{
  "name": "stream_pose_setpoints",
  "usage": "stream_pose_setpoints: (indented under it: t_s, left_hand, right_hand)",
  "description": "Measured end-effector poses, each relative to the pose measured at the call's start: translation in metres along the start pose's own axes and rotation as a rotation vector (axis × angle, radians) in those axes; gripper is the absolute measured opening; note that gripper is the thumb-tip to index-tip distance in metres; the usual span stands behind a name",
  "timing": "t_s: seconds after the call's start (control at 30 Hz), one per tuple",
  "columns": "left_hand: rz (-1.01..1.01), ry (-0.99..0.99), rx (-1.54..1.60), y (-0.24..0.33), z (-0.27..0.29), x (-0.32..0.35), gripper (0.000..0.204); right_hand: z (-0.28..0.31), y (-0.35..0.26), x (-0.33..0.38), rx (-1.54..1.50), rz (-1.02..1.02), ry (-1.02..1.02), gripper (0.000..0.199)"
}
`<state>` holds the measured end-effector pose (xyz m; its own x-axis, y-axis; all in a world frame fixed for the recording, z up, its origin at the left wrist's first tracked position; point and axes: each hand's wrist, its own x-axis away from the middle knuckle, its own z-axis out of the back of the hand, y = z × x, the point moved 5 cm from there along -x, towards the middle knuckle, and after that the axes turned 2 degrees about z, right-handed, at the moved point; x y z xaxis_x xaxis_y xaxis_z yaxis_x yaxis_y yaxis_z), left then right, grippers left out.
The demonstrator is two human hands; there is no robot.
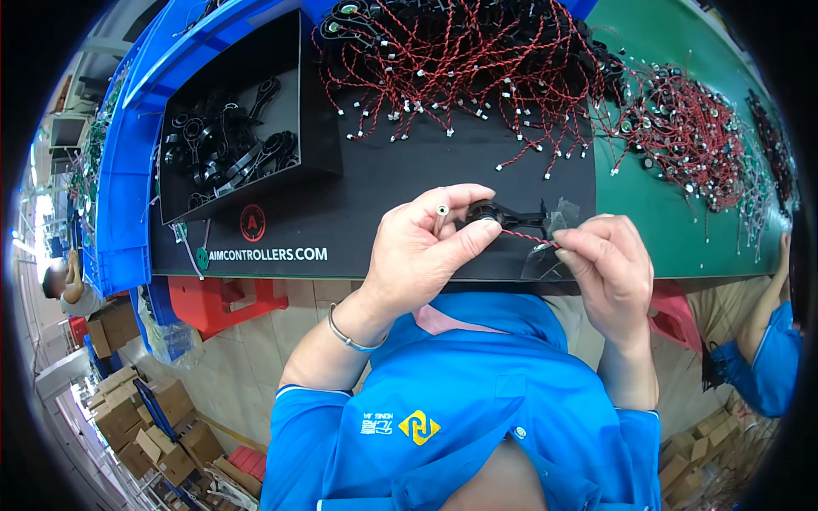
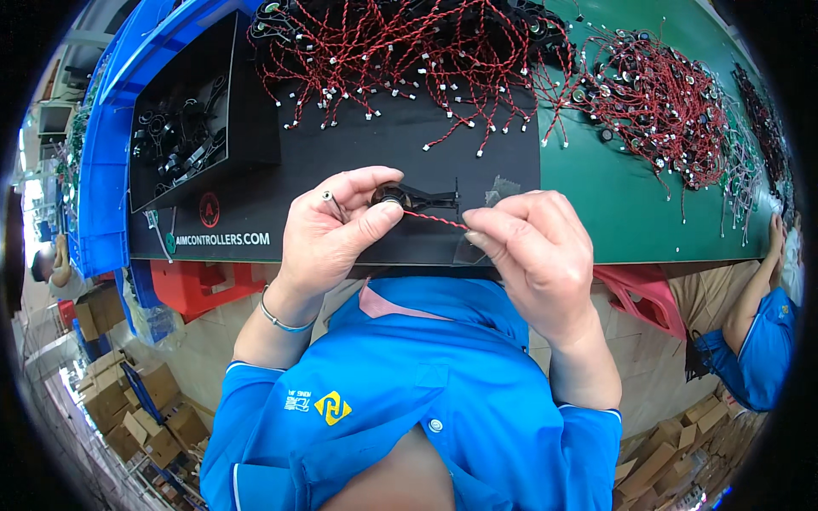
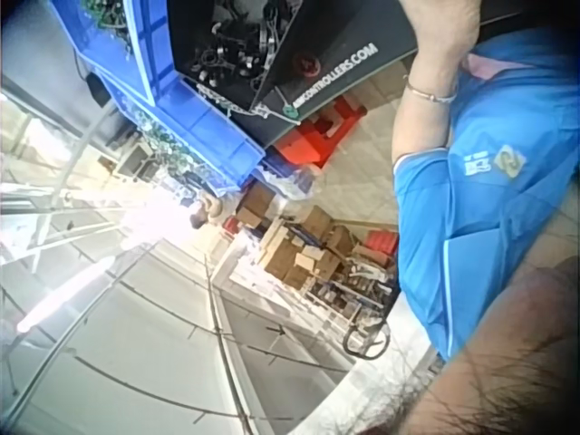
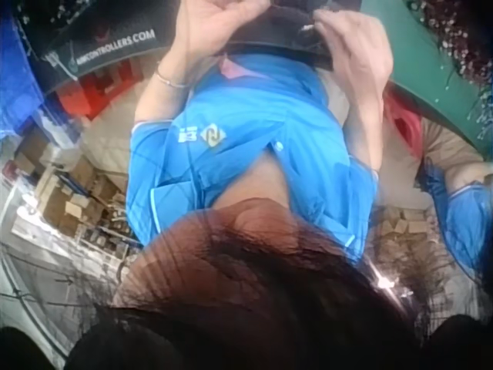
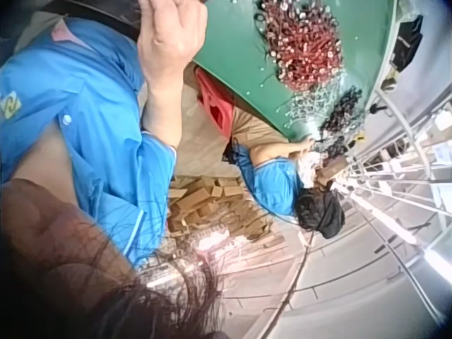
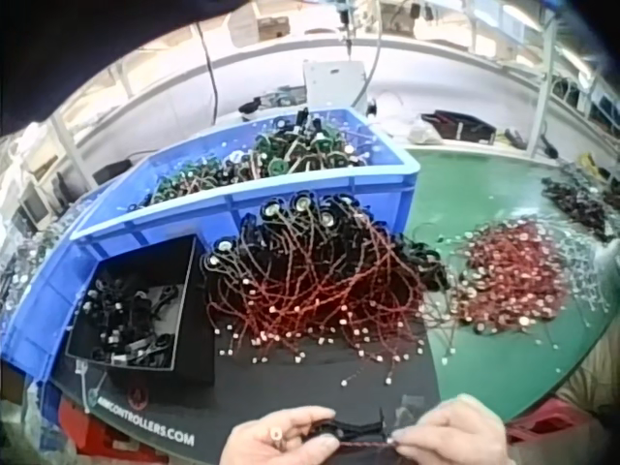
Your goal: Manually assemble LED components with attached wiring into plastic housings at an assembly station.
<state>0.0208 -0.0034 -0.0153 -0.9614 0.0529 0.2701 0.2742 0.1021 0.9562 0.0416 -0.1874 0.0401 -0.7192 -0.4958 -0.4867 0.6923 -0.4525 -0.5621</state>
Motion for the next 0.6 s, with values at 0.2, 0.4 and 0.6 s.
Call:
stream_pose_setpoints:
  t_s: [0.2, 0.4, 0.6]
  left_hand:
    - [0.026, -0.042, 0.133, -0.001, -0.006, 0.0, 0.029]
    - [0.044, -0.034, 0.104, -0.001, -0.005, -0.002, 0.024]
    - [0.107, 0.008, 0.124, 0.0, 0.002, -0.013, 0.024]
  right_hand:
    - [-0.005, 0.01, 0.003, -0.006, -0.14, 0.033, 0.012]
    - [-0.012, 0.02, 0.008, -0.053, -0.176, -0.024, 0.014]
    - [-0.021, 0.019, -0.006, -0.083, -0.079, -0.063, 0.041]
